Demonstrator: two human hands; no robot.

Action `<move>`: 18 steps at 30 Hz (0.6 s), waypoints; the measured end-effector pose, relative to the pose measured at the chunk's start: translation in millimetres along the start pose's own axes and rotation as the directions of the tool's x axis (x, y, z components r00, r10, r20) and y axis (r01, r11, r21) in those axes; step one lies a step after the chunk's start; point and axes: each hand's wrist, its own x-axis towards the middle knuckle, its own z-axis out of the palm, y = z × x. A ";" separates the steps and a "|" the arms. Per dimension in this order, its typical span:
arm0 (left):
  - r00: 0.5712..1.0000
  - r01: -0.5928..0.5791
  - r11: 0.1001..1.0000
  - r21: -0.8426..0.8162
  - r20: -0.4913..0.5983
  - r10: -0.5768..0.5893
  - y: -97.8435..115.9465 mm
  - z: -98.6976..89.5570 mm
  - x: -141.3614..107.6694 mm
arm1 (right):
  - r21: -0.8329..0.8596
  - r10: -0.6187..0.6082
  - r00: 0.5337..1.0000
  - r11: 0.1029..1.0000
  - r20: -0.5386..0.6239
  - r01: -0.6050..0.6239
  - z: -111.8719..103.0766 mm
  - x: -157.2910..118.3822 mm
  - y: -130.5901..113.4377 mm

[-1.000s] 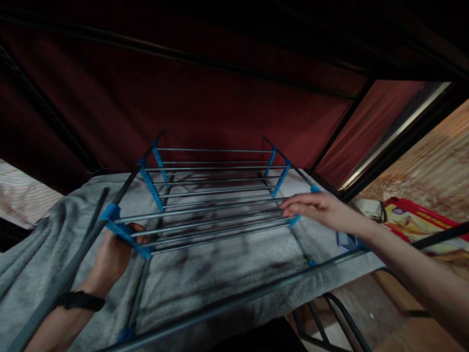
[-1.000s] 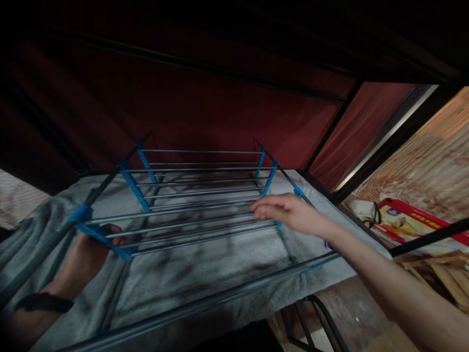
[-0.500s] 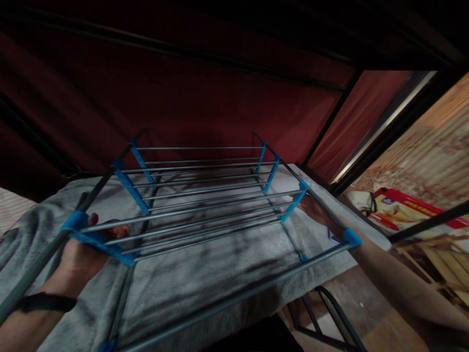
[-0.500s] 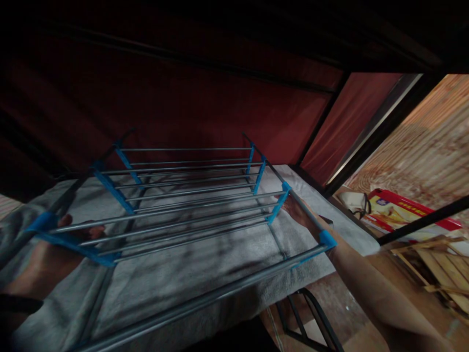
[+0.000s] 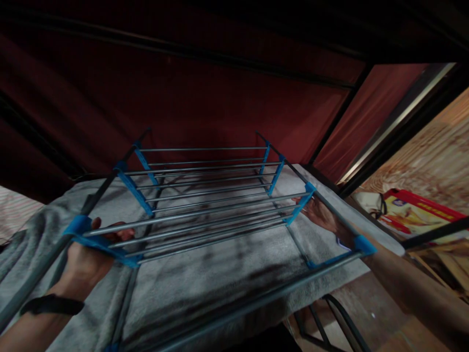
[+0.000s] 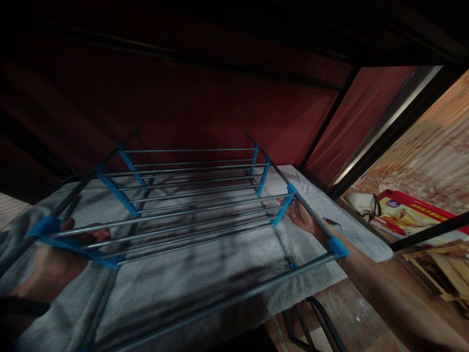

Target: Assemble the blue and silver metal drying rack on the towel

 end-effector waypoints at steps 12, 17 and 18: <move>0.997 -0.005 0.987 -0.159 0.080 0.018 -4.4 4.8 3.4 | -0.054 0.006 1.000 0.999 -0.021 -0.007 -11.1 11.9 9.1; 0.998 -0.014 0.980 -0.198 0.065 0.027 -7.0 5.4 7.2 | -0.063 0.001 0.999 0.998 -0.046 -0.004 -10.8 9.7 9.0; 0.997 -0.027 0.979 -0.204 0.060 0.040 -8.1 5.8 8.7 | -0.070 0.004 0.999 0.998 -0.041 -0.006 -11.7 9.6 9.6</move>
